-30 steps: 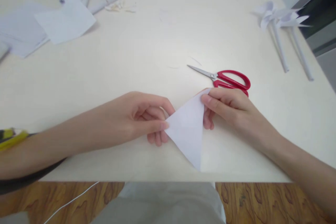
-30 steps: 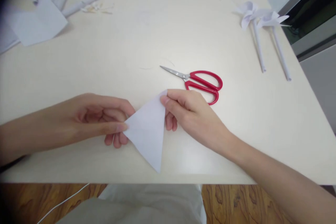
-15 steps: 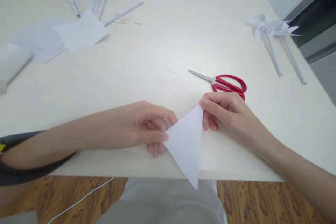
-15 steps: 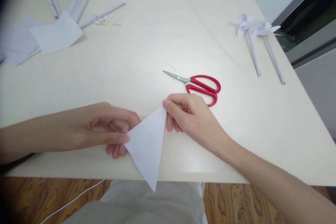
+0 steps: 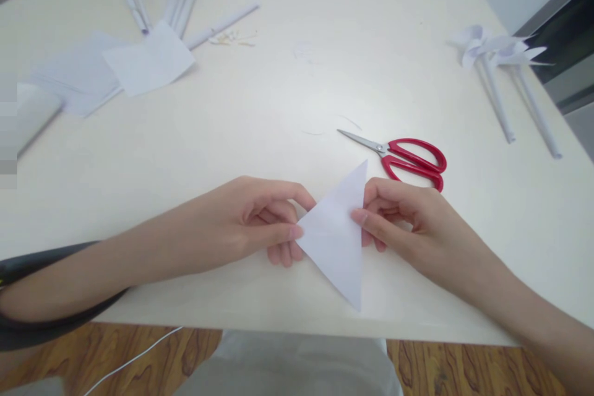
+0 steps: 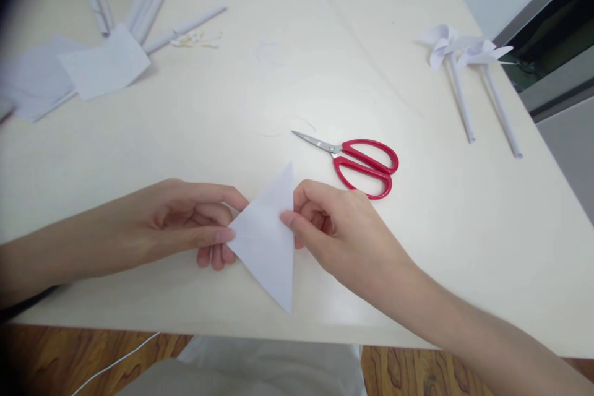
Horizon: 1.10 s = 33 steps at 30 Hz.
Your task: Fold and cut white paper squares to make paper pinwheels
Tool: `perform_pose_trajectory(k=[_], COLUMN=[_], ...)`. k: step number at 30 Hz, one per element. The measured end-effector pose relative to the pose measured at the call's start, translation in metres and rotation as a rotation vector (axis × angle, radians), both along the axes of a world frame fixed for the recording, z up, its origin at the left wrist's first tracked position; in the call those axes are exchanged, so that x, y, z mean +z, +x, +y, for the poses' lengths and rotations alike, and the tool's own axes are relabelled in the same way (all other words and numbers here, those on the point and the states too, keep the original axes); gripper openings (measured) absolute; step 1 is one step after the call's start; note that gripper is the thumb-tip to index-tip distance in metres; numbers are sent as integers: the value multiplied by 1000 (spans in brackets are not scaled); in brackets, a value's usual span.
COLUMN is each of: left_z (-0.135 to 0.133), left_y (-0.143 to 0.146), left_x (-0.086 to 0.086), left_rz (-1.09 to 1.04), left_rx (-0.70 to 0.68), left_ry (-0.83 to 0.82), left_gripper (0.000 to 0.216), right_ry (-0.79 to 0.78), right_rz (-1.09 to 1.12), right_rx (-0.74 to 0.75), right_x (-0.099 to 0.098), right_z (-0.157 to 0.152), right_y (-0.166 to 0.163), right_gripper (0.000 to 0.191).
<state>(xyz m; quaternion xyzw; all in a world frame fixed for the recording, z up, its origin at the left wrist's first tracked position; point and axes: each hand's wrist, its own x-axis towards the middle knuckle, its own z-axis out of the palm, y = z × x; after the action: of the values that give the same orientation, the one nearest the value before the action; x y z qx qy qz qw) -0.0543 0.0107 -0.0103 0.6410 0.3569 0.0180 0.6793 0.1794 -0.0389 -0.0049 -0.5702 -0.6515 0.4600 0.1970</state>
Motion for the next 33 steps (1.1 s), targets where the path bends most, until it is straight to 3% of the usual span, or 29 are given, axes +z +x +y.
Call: perform_pose_trajectory(k=[6,16,18,20,23,26,30,33], left_z=[1,1,0,0,-2,-3,-4,-6], left_y=[3,0,0,-1,-1,-2,-1,-1], left_x=[7,8,9,9,6,2,-1,1], left_rz=[59,53,95,157,252,267,276,296], left_rx=[25,-67,-82,-77,-23,22,63,98], left_ry=[86,62,152,320,620,782,888,1076], left_gripper=[9,14,15,16,20,26,31,31], right_ry=[94,39,74,191,517,744,759,773], right_rz=[-91,-62,-115,-153,-229,-342,-401,-476], right_rx=[-11,93,78,15,-22,174,511,563], right_x=[2,4,3,1,-2,-3,-8,-14], right_z=[-2,-8,-8,-7,-5,-4,-3,-3], right_y=[0,2,2,3,5,7,7,6], right_gripper=[26,35,28,9,28,29,31,34])
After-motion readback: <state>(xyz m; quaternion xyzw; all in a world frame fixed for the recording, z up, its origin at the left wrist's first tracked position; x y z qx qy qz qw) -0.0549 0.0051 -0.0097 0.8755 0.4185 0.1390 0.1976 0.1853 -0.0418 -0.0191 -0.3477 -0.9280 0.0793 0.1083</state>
